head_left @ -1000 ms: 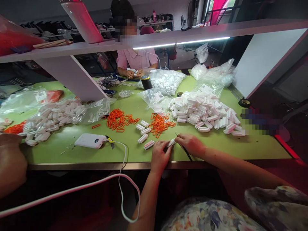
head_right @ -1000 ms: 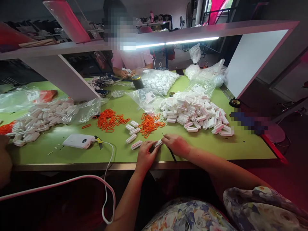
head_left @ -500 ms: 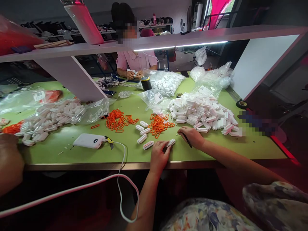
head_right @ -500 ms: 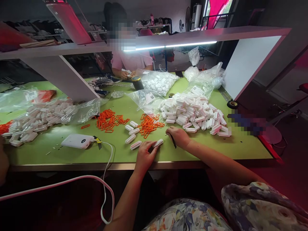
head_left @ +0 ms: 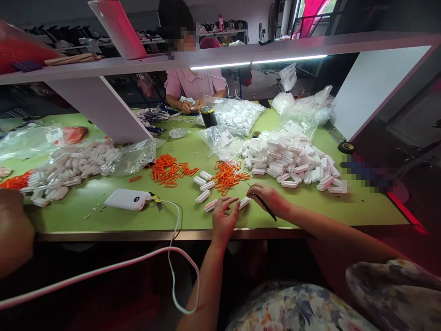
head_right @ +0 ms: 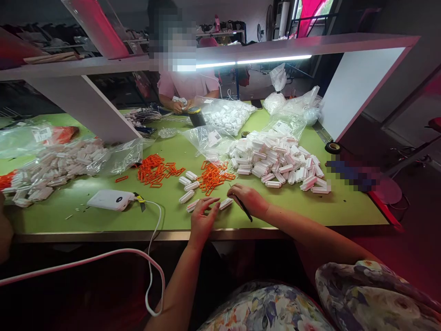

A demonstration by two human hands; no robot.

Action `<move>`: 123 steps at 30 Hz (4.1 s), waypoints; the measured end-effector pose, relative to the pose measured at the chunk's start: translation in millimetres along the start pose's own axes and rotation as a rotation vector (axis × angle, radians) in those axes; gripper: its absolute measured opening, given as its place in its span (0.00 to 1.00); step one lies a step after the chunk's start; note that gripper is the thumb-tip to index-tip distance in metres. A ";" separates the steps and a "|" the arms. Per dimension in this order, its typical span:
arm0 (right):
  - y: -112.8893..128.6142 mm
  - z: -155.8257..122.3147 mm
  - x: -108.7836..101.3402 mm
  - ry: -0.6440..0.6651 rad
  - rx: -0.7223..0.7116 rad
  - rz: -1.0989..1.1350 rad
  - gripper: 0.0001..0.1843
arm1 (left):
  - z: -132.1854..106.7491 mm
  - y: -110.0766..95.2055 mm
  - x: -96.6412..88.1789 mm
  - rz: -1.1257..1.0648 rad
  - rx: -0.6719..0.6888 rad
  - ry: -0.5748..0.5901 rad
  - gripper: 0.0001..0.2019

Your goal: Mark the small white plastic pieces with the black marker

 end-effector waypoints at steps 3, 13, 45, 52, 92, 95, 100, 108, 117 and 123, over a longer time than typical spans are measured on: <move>26.1 5.7 -0.8 0.020 -0.095 -0.004 0.15 | 6.2 -2.7 -2.7 -0.132 -0.085 0.024 0.16; 58.9 34.9 -26.6 -0.040 -0.184 -0.011 0.13 | 27.3 -4.4 -12.7 -0.351 -0.322 -0.007 0.23; -62.5 -17.6 11.2 -0.183 0.375 0.442 0.05 | 4.7 18.3 14.3 0.290 -0.022 0.154 0.08; -22.9 -16.5 14.0 -0.070 0.053 0.057 0.12 | -4.5 7.2 19.3 0.391 0.081 0.157 0.09; -42.8 -24.0 18.6 -0.168 0.443 0.544 0.22 | 0.9 1.1 31.8 0.348 0.025 0.169 0.09; -42.5 -22.8 16.3 -0.183 0.408 0.492 0.19 | 0.7 1.6 32.2 0.347 0.023 0.173 0.09; -40.4 -18.2 18.2 -0.167 0.337 0.397 0.17 | 0.4 0.8 32.3 0.354 0.028 0.168 0.08; -37.2 -17.4 19.0 -0.163 0.306 0.350 0.15 | 0.8 -1.1 33.5 0.360 0.028 0.182 0.09; -22.7 -14.1 17.0 -0.136 0.175 0.116 0.13 | 1.0 -0.9 33.0 0.350 0.013 0.183 0.08; -4.7 -8.1 23.6 -0.035 0.030 -0.036 0.10 | 0.8 -1.1 32.3 0.343 0.018 0.178 0.08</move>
Point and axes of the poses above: each hand's wrist, its own z-axis towards the middle knuckle, its own x-axis out of the palm, y = z × x, the point moved 8 cm from there along z, towards the middle knuckle, and after that the axes turned 5 degrees about -z, right-handed, at the moved point
